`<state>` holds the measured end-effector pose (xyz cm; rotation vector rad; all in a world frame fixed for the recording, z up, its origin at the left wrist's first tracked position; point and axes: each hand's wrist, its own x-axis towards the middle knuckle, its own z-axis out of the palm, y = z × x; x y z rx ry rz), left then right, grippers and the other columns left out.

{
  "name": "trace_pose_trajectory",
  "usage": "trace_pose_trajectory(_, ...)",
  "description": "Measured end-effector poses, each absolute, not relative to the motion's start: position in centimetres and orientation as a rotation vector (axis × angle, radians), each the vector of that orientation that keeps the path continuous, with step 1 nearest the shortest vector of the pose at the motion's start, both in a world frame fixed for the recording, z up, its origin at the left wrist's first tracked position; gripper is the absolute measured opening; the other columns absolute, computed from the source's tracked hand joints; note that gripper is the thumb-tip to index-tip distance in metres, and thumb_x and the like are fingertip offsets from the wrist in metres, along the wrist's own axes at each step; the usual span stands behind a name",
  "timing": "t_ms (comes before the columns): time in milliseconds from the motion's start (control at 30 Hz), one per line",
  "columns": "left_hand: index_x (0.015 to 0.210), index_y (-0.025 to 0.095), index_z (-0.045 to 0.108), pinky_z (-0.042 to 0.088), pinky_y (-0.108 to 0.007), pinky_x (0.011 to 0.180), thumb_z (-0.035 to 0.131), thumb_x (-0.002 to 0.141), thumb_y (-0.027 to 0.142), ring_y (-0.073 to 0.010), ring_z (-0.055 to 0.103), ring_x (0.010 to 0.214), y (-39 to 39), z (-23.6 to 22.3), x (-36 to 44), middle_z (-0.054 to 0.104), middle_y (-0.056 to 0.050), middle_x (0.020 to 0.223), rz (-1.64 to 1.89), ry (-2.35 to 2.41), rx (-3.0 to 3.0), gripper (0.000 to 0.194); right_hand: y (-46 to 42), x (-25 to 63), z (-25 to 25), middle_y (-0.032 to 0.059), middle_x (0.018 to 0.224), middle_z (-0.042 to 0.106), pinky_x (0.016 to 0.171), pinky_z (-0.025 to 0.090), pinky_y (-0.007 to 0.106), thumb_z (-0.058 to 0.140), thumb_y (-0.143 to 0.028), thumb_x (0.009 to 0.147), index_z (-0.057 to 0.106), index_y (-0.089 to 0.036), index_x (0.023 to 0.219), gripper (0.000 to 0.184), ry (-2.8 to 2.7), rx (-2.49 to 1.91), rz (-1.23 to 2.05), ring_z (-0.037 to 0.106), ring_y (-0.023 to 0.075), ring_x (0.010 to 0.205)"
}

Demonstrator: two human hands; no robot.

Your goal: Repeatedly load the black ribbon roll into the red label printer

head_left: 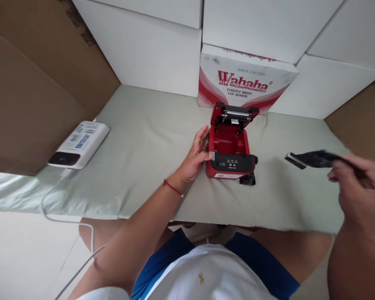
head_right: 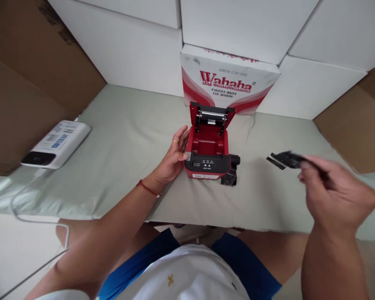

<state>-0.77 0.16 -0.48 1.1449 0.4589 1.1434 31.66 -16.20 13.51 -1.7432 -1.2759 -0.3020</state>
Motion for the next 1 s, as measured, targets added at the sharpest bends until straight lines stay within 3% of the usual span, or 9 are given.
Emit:
trace_pose_trajectory(67,0.166,0.041,0.043,0.017,-0.056,0.146,0.089,0.076,0.048,-0.0336,0.023,0.177,0.2,-0.5,-0.9,0.035,-0.003,0.187,1.144,0.464,1.156,0.102,-17.9,32.3,12.9,0.0062,0.101,0.087,0.065,0.060,0.047,0.074,-0.048,0.103,0.087,-0.048,0.123,0.024,-1.729,-1.720,-0.166,0.082,0.0308,0.086)
trace_pose_trajectory(167,0.163,0.042,0.047,0.018,-0.054,0.146,0.090,0.074,0.047,-0.0328,0.024,0.177,0.3,-0.5,-1.0,0.038,-0.003,0.185,1.150,0.464,1.143,0.100,-19.2,33.3,12.8,0.0040,0.127,0.087,0.064,0.066,0.035,0.074,-0.044,0.104,0.080,-0.042,0.138,0.034,-2.260,-1.496,0.297,0.085,0.0269,0.102)
trace_pose_trajectory(233,0.161,0.041,0.049,0.019,-0.053,0.146,0.091,0.073,0.046,-0.0323,0.025,0.177,0.3,-0.5,-1.0,0.040,-0.003,0.184,1.151,0.461,1.130,0.098,-18.7,33.1,12.9,0.0036,0.124,0.087,0.068,0.066,0.030,0.073,-0.040,0.106,0.080,-0.038,0.136,0.031,-2.296,-1.412,0.455,0.085,0.0232,0.101)
trace_pose_trajectory(300,0.161,0.041,0.050,0.021,-0.054,0.145,0.092,0.073,0.047,-0.0325,0.025,0.177,0.3,-0.4,-1.1,0.040,-0.003,0.184,1.147,0.464,1.129,0.097,-17.2,32.0,12.5,0.0016,0.108,0.088,0.070,0.064,0.028,0.071,-0.034,0.108,0.083,-0.033,0.121,0.018,-2.228,-1.408,0.436,0.083,0.0187,0.088)
trace_pose_trajectory(367,0.161,0.041,0.050,0.022,-0.055,0.145,0.092,0.073,0.048,-0.0331,0.025,0.177,0.3,-0.3,-1.2,0.040,-0.003,0.184,1.139,0.479,1.138,0.098,-14.8,30.5,11.2,0.0008,0.094,0.084,0.071,0.061,0.029,0.069,-0.030,0.108,0.083,-0.029,0.108,0.014,-2.202,-1.407,0.375,0.078,0.0166,0.078)
trace_pose_trajectory(467,0.162,0.040,0.049,0.023,-0.057,0.145,0.091,0.073,0.051,-0.0344,0.024,0.177,0.3,-0.4,-1.2,0.039,-0.004,0.184,1.137,0.509,1.156,0.099,-10.6,28.8,8.3,0.0054,0.095,0.082,0.080,0.063,0.038,0.063,-0.024,0.107,0.082,-0.025,0.114,0.020,-2.257,-1.421,0.255,0.076,0.0225,0.088)
trace_pose_trajectory(633,0.164,0.038,0.047,0.023,-0.058,0.144,0.088,0.074,0.051,-0.0359,0.025,0.176,0.4,-0.6,-1.1,0.039,-0.007,0.184,1.137,0.508,1.175,0.100,-6.1,28.6,4.8,0.0155,0.130,0.080,0.098,0.063,0.054,0.065,-0.024,0.101,0.078,-0.021,0.134,0.036,-2.261,-1.495,0.128,0.072,0.0330,0.113)
trace_pose_trajectory(867,0.162,0.036,0.049,0.021,-0.056,0.146,0.086,0.074,0.043,-0.0340,0.025,0.176,0.4,-0.4,-0.8,0.040,-0.006,0.184,1.136,0.480,1.129,0.097,-3.9,29.2,4.6,0.0169,0.127,0.081,0.102,0.057,0.056,0.066,-0.019,0.095,0.080,-0.018,0.133,0.041,-2.291,-1.606,0.103,0.067,0.0350,0.113)
trace_pose_trajectory(1000,0.161,0.035,0.050,0.021,-0.056,0.145,0.084,0.074,0.038,-0.0343,0.027,0.175,0.3,-0.3,-0.6,0.039,-0.006,0.184,1.141,0.468,1.107,0.094,-3.5,30.3,6.3,0.0148,0.110,0.084,0.091,0.059,0.048,0.070,-0.026,0.094,0.085,-0.019,0.123,0.033,-2.287,-1.717,0.120,0.071,0.0310,0.097)
